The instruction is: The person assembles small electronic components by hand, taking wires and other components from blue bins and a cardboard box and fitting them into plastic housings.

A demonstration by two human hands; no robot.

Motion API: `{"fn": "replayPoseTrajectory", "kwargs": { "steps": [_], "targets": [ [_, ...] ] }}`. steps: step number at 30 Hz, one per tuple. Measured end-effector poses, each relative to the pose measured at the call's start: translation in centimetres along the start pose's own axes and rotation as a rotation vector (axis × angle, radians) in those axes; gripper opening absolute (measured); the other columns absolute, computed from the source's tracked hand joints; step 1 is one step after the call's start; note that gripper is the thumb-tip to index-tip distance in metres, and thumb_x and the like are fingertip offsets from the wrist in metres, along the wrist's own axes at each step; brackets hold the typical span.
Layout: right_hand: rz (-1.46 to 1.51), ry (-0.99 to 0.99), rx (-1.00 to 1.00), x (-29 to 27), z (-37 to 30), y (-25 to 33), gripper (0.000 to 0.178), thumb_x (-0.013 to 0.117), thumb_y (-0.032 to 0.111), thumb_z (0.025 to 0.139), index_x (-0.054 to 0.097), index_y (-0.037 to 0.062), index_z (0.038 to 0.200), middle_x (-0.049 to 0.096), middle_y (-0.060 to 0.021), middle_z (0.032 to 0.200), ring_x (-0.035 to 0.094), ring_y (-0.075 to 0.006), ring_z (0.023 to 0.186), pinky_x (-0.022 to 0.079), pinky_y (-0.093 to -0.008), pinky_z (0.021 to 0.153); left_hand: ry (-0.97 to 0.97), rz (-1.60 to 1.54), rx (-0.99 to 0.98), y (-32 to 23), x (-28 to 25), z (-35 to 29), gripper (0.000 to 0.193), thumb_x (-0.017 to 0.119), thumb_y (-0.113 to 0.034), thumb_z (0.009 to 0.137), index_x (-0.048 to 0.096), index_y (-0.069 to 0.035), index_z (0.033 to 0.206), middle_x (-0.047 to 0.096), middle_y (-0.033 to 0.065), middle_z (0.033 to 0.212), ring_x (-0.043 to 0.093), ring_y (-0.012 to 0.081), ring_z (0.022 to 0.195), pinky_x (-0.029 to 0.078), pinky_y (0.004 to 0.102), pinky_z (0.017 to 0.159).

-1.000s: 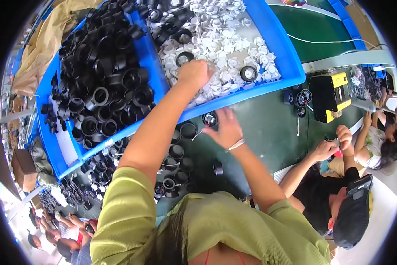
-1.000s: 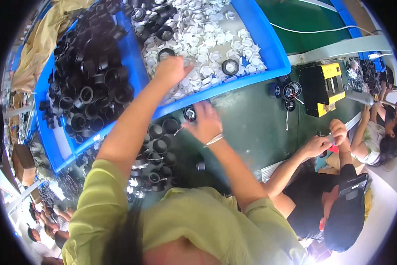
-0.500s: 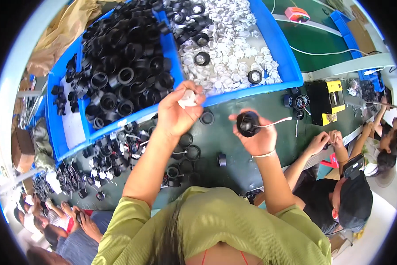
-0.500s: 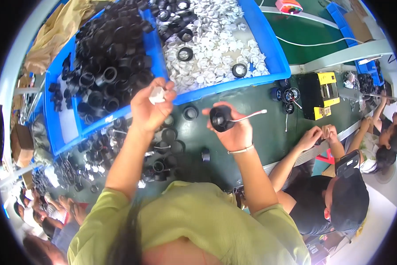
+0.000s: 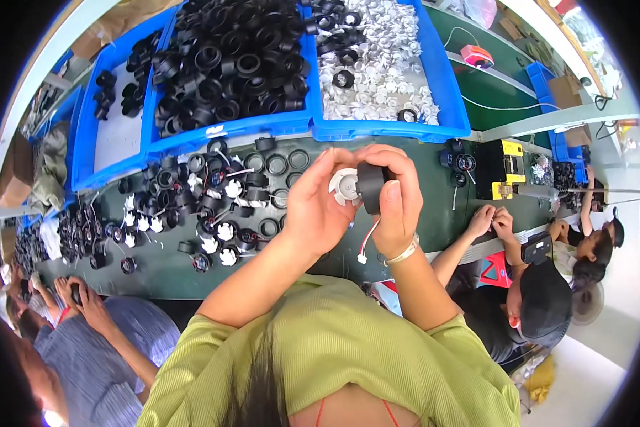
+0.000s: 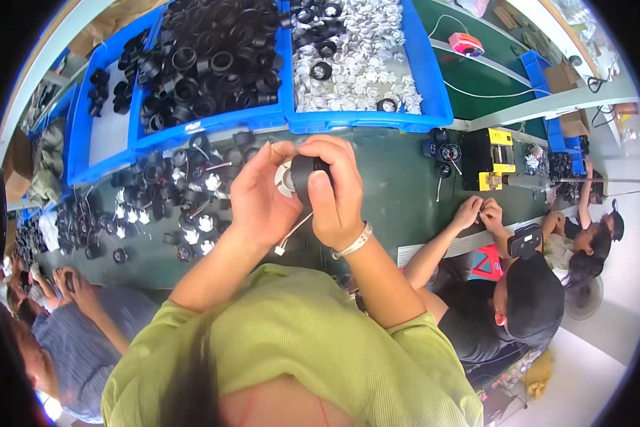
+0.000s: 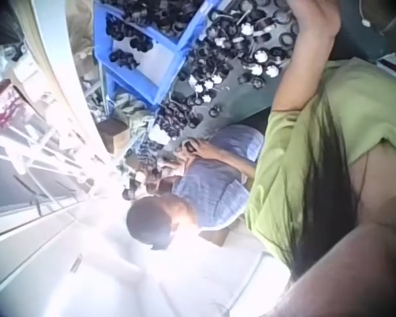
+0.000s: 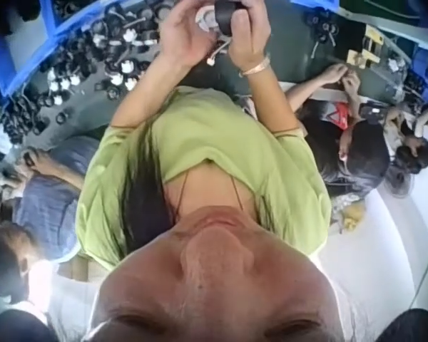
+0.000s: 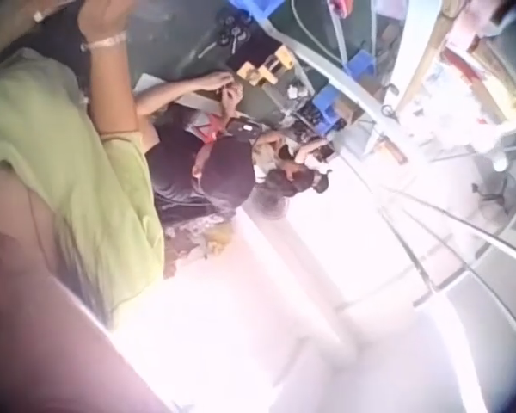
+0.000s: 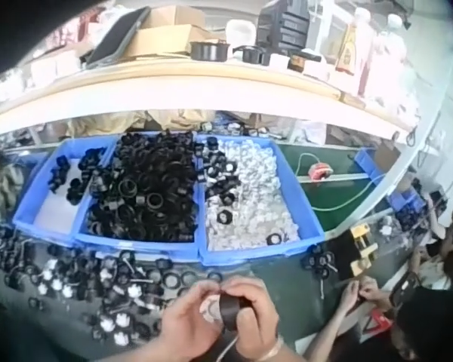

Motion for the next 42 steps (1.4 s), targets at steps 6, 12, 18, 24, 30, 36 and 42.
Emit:
{"fn": "replayPoseTrajectory", "kwargs": {
  "steps": [6, 12, 18, 24, 30, 36, 42],
  "targets": [
    [-0.061, 0.018, -0.116, 1.3, -1.5, 1.2, 0.030, 0.042, 0.024, 0.084, 0.051, -0.0030, 0.094, 0.052, -0.0175, 0.094, 0.050, -0.0273, 0.085, 0.039, -0.0360, 0.077, 0.062, 0.041, 0.095, -0.1, 0.5, -3.0, 0.028, 0.036, -0.027, 0.089, 0.050, -0.006, 0.101, 0.047, 0.0115, 0.119, 0.045, 0.0182, 0.106, 0.033, 0.0332, 0.091],
    [-0.212, 0.084, -0.140, 2.0, -2.5, 2.3, 0.030, 0.042, 0.025, 0.084, 0.049, -0.0021, 0.095, 0.051, -0.0181, 0.095, 0.049, -0.0288, 0.085, 0.039, -0.0372, 0.076, 0.122, 0.256, 0.192, 0.1, 1.3, -4.6, 0.050, 0.034, -0.033, 0.090, 0.024, -0.004, 0.129, 0.030, 0.0115, 0.132, 0.029, 0.0197, 0.120, 0.023, 0.0321, 0.098],
    [-0.129, 0.223, -0.055, 2.0, -4.9, 3.8, 0.030, 0.039, 0.025, 0.085, 0.045, -0.0003, 0.100, 0.047, -0.0192, 0.102, 0.046, -0.0325, 0.089, 0.037, -0.0389, 0.079, 0.235, 0.549, 0.077, 0.5, 1.9, -7.9, 0.077, 0.034, -0.056, 0.081, 0.019, -0.001, 0.134, 0.008, 0.0096, 0.140, 0.010, 0.0193, 0.129, 0.010, 0.0353, 0.103],
    [-0.217, 0.270, 0.351, 5.6, -9.9, -4.1, 0.038, 0.050, 0.022, 0.079, 0.040, -0.0003, 0.109, 0.046, -0.0180, 0.106, 0.042, -0.0351, 0.099, 0.034, -0.0427, 0.084, -0.391, 0.232, -0.063, 1.5, -10.5, -5.0, 0.037, 0.040, -0.031, 0.089, 0.046, -0.004, 0.113, 0.049, 0.0069, 0.111, 0.046, 0.0202, 0.104, 0.036, 0.0327, 0.091],
    [-0.702, 0.193, 0.344, -1.1, -8.2, -10.8, 0.043, 0.064, 0.033, 0.068, 0.055, 0.0103, 0.103, 0.039, -0.0214, 0.120, 0.037, -0.0367, 0.112, 0.030, -0.0447, 0.092, -0.831, 0.623, 0.266, -7.6, -18.6, -6.3, 0.019, 0.056, -0.023, 0.080, 0.057, -0.007, 0.091, 0.056, 0.0036, 0.089, 0.053, 0.0132, 0.082, 0.043, 0.0313, 0.068],
    [-1.649, 0.352, 0.596, -18.8, -4.8, -19.9, 0.056, 0.068, 0.027, 0.064, 0.046, 0.0154, 0.114, 0.038, -0.0097, 0.124, 0.030, -0.0287, 0.119, 0.028, -0.0515, 0.092, -1.046, 1.098, 0.508, -15.6, -20.7, -8.0, 0.039, 0.057, -0.017, 0.082, 0.044, 0.002, 0.114, 0.050, 0.0105, 0.110, 0.047, 0.0173, 0.101, 0.034, 0.0285, 0.090],
    [-1.837, 0.667, 0.481, -25.1, -3.9, -24.9, 0.041, 0.053, 0.016, 0.075, 0.046, 0.0199, 0.115, 0.050, -0.0060, 0.111, 0.042, -0.0275, 0.110, 0.025, -0.0514, 0.094, -0.487, 1.497, 0.463, -9.1, -10.0, 6.4, 0.025, 0.058, -0.010, 0.081, 0.054, -0.002, 0.104, 0.058, 0.0071, 0.100, 0.054, 0.0134, 0.091, 0.041, 0.0250, 0.081]
  ]
}}
Point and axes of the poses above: each hand's wrist, its own z-axis towards the middle knuckle, its own x-axis out of the palm, y = z × x, the point moved 3 cm from there along z, towards the middle knuckle
